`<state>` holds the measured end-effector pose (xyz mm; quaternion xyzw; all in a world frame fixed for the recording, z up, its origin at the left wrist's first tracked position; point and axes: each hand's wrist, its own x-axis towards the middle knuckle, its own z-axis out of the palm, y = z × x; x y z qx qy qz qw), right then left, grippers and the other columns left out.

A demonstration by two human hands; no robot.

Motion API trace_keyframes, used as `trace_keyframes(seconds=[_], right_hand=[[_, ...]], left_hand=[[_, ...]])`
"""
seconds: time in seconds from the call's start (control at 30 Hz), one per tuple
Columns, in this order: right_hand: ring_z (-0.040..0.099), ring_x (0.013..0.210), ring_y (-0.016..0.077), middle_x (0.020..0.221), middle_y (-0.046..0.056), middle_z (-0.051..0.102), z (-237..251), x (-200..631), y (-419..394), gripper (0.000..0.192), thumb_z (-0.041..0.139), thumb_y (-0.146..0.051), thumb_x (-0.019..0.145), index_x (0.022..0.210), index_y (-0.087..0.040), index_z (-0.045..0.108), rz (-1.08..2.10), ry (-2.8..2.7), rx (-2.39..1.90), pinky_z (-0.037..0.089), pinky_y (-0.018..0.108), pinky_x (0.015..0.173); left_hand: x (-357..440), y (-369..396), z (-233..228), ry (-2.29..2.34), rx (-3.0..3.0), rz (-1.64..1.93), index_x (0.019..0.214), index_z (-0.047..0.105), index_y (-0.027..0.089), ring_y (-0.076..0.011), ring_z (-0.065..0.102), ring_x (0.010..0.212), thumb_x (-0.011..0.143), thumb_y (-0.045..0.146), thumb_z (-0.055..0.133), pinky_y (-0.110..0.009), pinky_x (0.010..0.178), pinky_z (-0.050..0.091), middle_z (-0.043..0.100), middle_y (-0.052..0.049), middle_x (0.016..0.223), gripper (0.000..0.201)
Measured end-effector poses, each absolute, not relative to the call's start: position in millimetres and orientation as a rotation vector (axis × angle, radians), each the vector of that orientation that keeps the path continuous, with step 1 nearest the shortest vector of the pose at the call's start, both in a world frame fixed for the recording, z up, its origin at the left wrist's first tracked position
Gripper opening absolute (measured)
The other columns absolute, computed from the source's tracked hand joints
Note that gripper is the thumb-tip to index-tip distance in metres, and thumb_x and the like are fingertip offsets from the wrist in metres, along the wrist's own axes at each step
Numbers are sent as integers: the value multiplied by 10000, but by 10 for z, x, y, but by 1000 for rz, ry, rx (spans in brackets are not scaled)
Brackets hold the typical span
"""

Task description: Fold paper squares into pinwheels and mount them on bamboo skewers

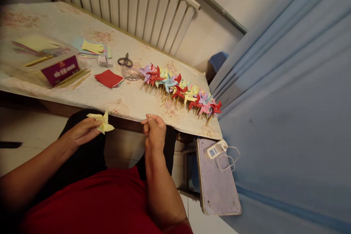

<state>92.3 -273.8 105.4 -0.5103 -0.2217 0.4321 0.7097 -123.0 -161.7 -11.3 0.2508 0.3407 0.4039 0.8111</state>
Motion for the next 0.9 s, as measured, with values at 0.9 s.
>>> trace_keyframes(seconds=[0.9], right_hand=[[308,368,26,591,-37,665,1022,946,-2728,209,681,-241,633,822,-159,646,994,-485,-1073,160,193,397]], left_hand=[[-1255,-1561,-240,682,579,825,787,756,86,-186,722,700,534,78,908,-233,666,605,787,-120,815,295]])
